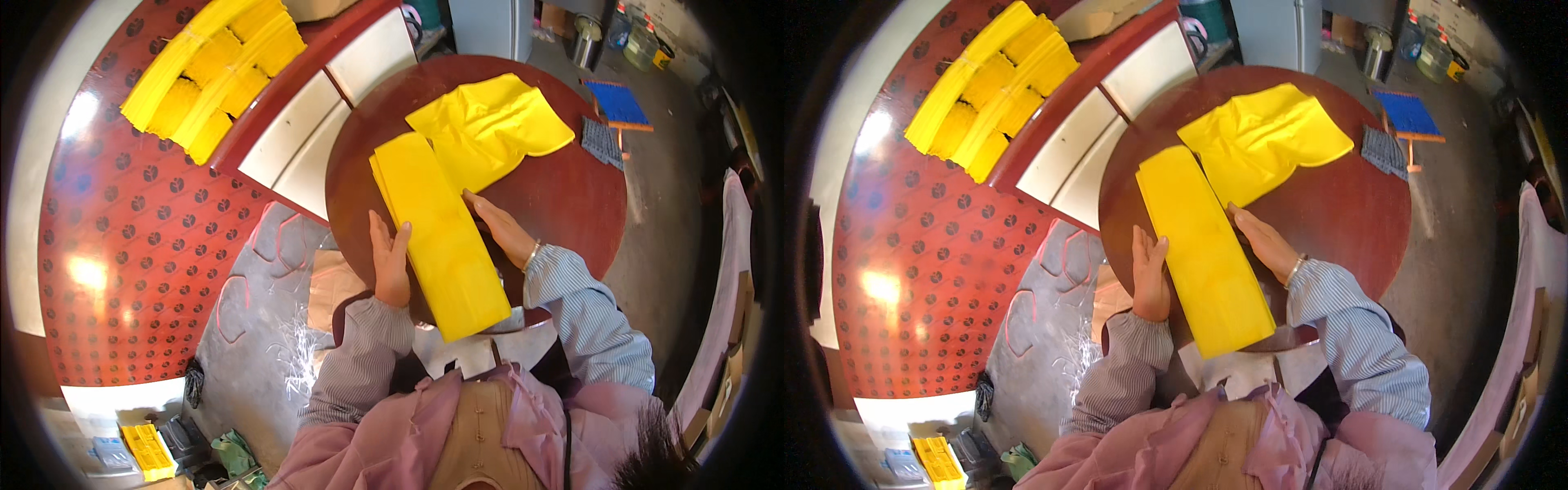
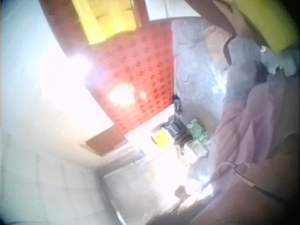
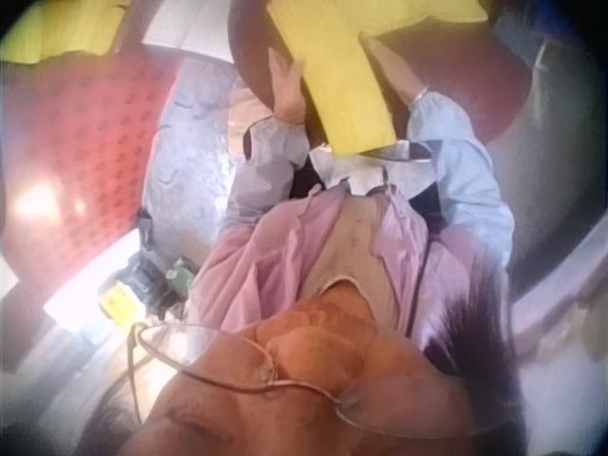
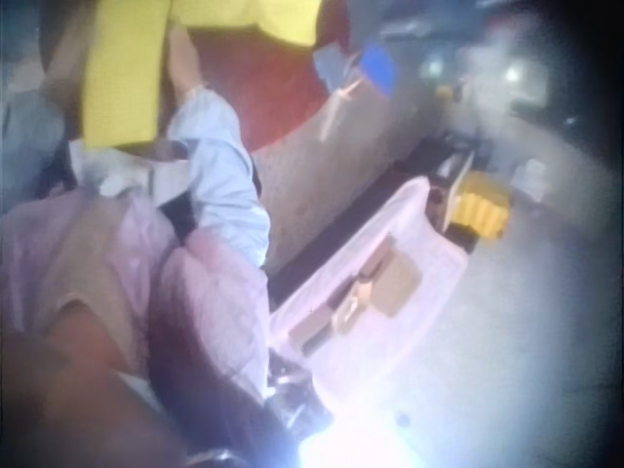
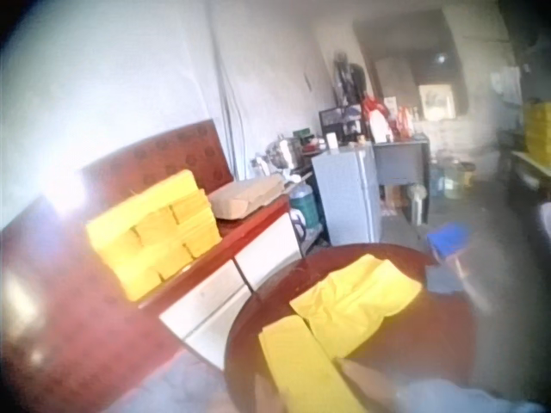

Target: The person folds yellow fabric pieces on a round table, aligning edges and pressing creases. The person stacks the folded pieces and continues folding additional pieces.

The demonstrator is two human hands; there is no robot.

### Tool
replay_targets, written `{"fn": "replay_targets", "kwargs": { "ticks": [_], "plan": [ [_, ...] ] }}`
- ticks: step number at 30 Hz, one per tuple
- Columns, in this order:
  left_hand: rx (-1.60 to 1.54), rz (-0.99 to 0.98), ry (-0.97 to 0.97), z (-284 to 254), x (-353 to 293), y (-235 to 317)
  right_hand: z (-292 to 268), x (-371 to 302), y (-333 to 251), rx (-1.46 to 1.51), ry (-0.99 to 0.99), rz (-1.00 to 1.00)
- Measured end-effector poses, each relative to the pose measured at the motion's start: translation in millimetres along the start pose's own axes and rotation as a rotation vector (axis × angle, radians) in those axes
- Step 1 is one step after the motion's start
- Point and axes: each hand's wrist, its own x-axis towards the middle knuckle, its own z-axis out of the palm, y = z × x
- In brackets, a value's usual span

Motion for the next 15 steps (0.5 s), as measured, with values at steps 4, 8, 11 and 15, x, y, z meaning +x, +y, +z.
{"fn": "replay_targets", "kwargs": {
  "ticks": [4,8,11,15],
  "plan": [
    [-0.027,-0.049,-0.026,4,50,15,2,61,-11,-0.078,0.039,-0.031],
    [-0.133,-0.088,-0.124,4,68,9,14,82,-12,-0.080,0.008,-0.103],
    [-0.231,-0.035,-0.199,0,67,-3,19,87,-6,-0.253,0.048,-0.219],
    [-0.347,0.027,-0.268,-5,65,-14,18,98,1,-0.442,0.093,-0.314]
  ]
}}
